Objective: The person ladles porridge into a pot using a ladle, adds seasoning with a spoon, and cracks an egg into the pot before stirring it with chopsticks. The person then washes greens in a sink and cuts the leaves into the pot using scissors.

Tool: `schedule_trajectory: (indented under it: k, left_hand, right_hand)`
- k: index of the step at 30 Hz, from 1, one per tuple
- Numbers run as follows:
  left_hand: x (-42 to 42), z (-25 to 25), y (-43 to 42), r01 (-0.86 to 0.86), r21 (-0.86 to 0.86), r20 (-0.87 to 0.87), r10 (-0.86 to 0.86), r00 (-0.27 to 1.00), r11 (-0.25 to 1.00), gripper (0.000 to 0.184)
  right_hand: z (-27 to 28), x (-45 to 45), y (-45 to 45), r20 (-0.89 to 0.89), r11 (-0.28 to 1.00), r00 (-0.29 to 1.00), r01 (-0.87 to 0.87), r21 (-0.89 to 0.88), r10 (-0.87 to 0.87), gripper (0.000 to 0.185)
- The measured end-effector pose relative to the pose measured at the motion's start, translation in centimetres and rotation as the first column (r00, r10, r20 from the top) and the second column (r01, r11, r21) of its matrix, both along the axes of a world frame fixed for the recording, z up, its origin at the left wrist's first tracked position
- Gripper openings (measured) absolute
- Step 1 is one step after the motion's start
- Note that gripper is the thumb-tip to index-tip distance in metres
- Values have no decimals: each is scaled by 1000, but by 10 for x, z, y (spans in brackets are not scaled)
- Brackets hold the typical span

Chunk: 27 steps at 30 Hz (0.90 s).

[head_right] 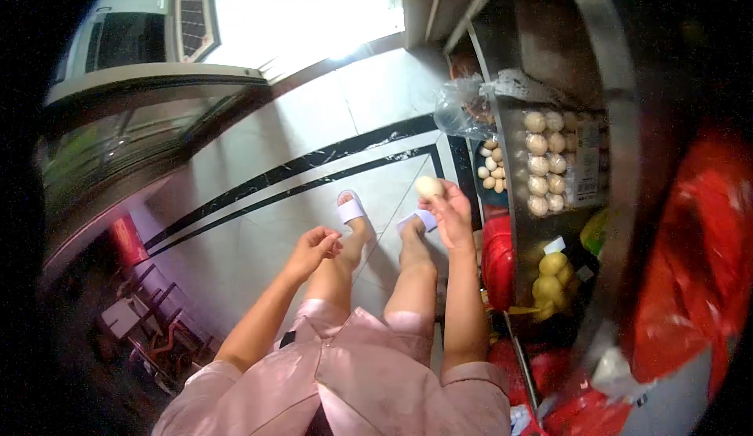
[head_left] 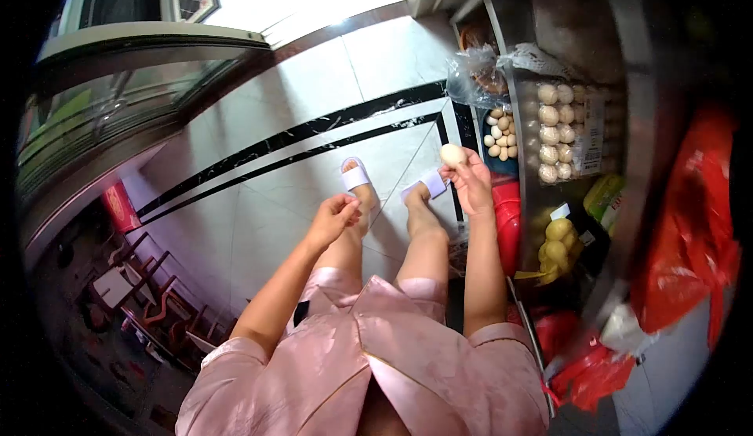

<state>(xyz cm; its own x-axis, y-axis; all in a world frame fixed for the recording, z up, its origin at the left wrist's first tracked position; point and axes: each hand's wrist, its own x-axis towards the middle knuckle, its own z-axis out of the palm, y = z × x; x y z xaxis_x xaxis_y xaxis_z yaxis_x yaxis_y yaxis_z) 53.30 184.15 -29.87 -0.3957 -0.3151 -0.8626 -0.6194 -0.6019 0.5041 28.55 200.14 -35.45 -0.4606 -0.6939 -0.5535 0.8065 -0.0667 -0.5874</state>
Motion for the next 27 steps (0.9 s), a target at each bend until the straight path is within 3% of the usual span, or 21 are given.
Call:
schedule_trajectory:
  k: [7, 9, 11, 16, 22, 24, 27]
  left_hand:
    - [-7, 131, -55, -43, -42, -345, 26, 938, 998, 16]
    - [1, 153, -73, -42, -81, -348, 12, 937, 996, 17]
    - [14, 166, -94, 14, -137, -318, -58, 946, 990, 20]
    - [15, 185, -168, -18, -156, -228, -18, 974, 988, 19]
    - [-51, 177, -293, -84, -243, -186, 39, 982, 966, 23]
    - [-72, 158, -348, -144, -230, -279, 77, 957, 962, 23]
    - [-108, 143, -423, -245, -333, -170, 198, 965, 911, 20]
  right_hand:
    - [204, 40, -110, -27, 918, 955, -292, -270, 296, 60]
    - [238, 46, -136, -11, 860, 922, -365, -357, 387, 66]
    - [262, 52, -164, 15, 836, 907, -381, -395, 420, 60]
    - [291, 39, -243, -22, 817, 916, -369, -443, 401, 50]
    - [273, -53, -347, -70, 881, 927, -371, -293, 368, 38]
    - [258, -93, -396, -102, 894, 913, -408, -183, 396, 30]
    - [248, -141, -493, -63, 875, 873, -480, 54, 483, 26]
